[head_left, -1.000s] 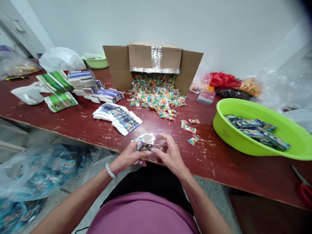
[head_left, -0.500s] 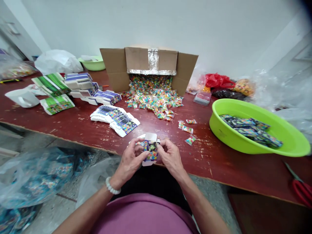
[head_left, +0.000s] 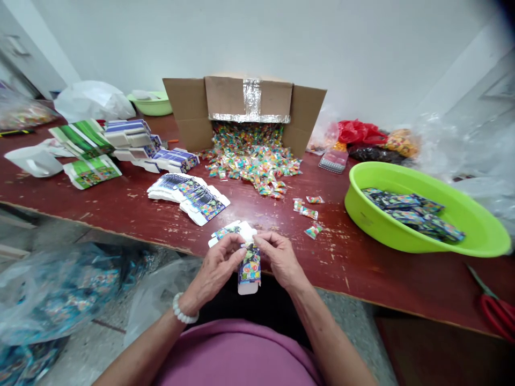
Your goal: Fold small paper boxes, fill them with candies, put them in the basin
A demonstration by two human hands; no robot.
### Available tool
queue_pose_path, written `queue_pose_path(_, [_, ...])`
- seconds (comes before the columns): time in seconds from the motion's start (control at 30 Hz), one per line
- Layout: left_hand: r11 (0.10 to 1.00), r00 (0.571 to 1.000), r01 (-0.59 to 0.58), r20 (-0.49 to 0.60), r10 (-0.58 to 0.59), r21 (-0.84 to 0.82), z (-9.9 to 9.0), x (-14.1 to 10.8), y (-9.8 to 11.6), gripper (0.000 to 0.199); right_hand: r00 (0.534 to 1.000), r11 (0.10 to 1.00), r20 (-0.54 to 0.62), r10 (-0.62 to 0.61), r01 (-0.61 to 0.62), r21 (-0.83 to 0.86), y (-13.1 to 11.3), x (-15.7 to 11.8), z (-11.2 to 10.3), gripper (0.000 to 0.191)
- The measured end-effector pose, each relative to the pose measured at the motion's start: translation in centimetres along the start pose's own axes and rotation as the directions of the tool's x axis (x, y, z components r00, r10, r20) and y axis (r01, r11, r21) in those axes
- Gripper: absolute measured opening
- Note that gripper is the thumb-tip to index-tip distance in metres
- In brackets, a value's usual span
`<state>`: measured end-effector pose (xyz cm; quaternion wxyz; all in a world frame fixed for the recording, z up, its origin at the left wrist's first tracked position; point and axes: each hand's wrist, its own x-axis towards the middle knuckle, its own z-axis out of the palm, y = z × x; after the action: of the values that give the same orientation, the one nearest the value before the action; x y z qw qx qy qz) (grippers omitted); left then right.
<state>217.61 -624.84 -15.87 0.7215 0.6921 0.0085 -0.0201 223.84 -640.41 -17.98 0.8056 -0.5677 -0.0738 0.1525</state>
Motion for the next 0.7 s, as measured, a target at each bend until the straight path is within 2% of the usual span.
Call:
queue_pose_path(0.13, [0.997,0.998,-0.055,-0.039,0.057,0.06,-0.3,0.3,-0.1,0.021,0.998,1.0,0.065,-0.008,0.007,0.012,-0.5,0.2,-0.3,0.037])
queue_pose_path(0.23, [0.996,0.996,-0.03,-0.086,0.023,-0.085,-0.2,0.4,-0.1,0.037,0.992,0.99,0.107,-0.06,0.073,-0.12,-0.8,0.0,-0.2,0.024])
queue_pose_path(0.3, [0.97,0.994,0.049,-0.084,-0.071,-0.237,0.1,0.3,0.0,0.05,0.986,0.974,0.087,-0.143,0.156,-0.167,-0.7,-0.3,-0.1,0.019])
queue_pose_path(0.37, [0.913,0.979,0.202,0.039,-0.201,-0.356,0.4,-0.1,0.1,0.053,0.981,0.968,0.072,-0.181,0.191,-0.16,-0.6,-0.6,-0.1,0.017])
queue_pose_path(0.43, [0.843,0.936,0.352,0.182,-0.302,-0.408,0.8,-0.4,0.0,0.055,0.98,0.967,0.1,-0.172,0.187,-0.174,-0.5,-0.9,-0.1,0.017])
queue_pose_path(0.47, [0.821,0.919,0.393,0.208,-0.335,-0.414,1.0,-0.6,-0.1,0.058,0.976,0.959,0.131,-0.172,0.196,-0.205,-0.5,-1.0,-0.1,0.017])
queue_pose_path(0.57, [0.841,0.925,0.378,0.128,-0.358,-0.386,1.4,-0.7,-0.5,0.06,0.959,0.917,0.206,-0.196,0.254,-0.307,-0.8,-1.1,-0.4,0.016])
queue_pose_path(0.7, [0.902,0.947,0.321,0.069,-0.315,-0.288,2.0,-0.5,-0.4,0.061,0.957,0.88,0.218,-0.191,0.265,-0.394,-1.5,-0.8,-0.8,0.014])
